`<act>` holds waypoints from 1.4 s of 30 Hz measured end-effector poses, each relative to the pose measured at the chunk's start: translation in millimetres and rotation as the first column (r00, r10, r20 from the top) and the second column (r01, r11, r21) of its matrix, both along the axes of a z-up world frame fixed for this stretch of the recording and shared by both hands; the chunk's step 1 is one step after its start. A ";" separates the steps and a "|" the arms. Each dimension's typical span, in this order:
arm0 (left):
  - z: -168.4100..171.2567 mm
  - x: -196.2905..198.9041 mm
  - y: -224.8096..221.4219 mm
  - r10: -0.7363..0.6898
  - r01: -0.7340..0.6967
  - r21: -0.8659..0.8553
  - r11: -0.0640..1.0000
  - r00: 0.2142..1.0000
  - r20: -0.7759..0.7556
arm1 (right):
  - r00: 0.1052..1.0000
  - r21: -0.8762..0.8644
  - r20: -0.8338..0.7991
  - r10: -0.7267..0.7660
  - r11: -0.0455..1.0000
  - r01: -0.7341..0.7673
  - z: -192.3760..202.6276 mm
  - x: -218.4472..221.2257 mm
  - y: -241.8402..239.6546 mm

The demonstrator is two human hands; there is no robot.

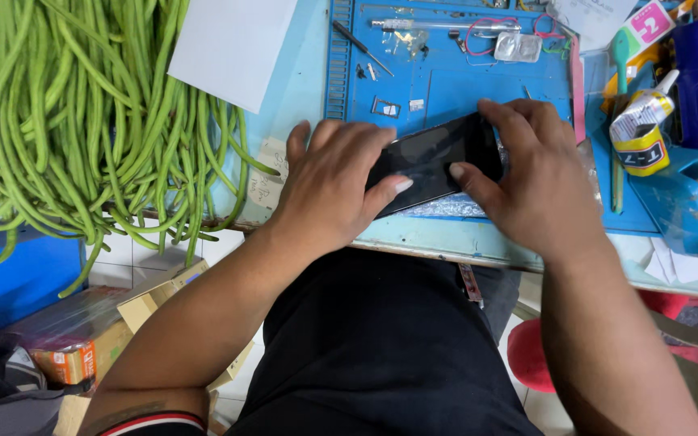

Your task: The person wipes the surface of a smartphone and applies a screen protector to the device on a repair bench.

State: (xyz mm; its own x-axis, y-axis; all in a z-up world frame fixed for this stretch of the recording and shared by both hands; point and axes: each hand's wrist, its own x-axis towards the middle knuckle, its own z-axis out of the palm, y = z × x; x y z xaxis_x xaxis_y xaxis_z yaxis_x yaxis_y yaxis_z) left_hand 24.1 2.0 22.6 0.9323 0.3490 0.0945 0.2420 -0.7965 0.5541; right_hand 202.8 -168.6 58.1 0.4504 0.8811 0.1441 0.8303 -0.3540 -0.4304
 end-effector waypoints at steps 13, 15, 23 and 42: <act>25.6 54.9 15.0 0.149 -0.202 -0.163 0.966 0.946 -0.288 | 0.976 -0.195 -0.207 -0.060 0.981 0.019 -5.2 27.4 28.7; 26.5 58.2 15.7 0.147 -0.208 -0.168 0.964 0.936 -0.319 | 0.975 -0.205 -0.208 -0.076 0.978 0.032 -5.5 27.0 30.3; 21.5 57.8 12.8 0.190 -0.239 -0.164 0.957 0.945 -0.266 | 0.990 -0.132 -0.131 -0.046 0.991 0.028 -17.5 24.4 29.0; 17.8 -19.4 7.9 -0.017 0.011 0.133 0.991 0.999 0.042 | 0.940 -0.066 -0.020 0.340 0.938 -0.341 18.6 27.5 10.3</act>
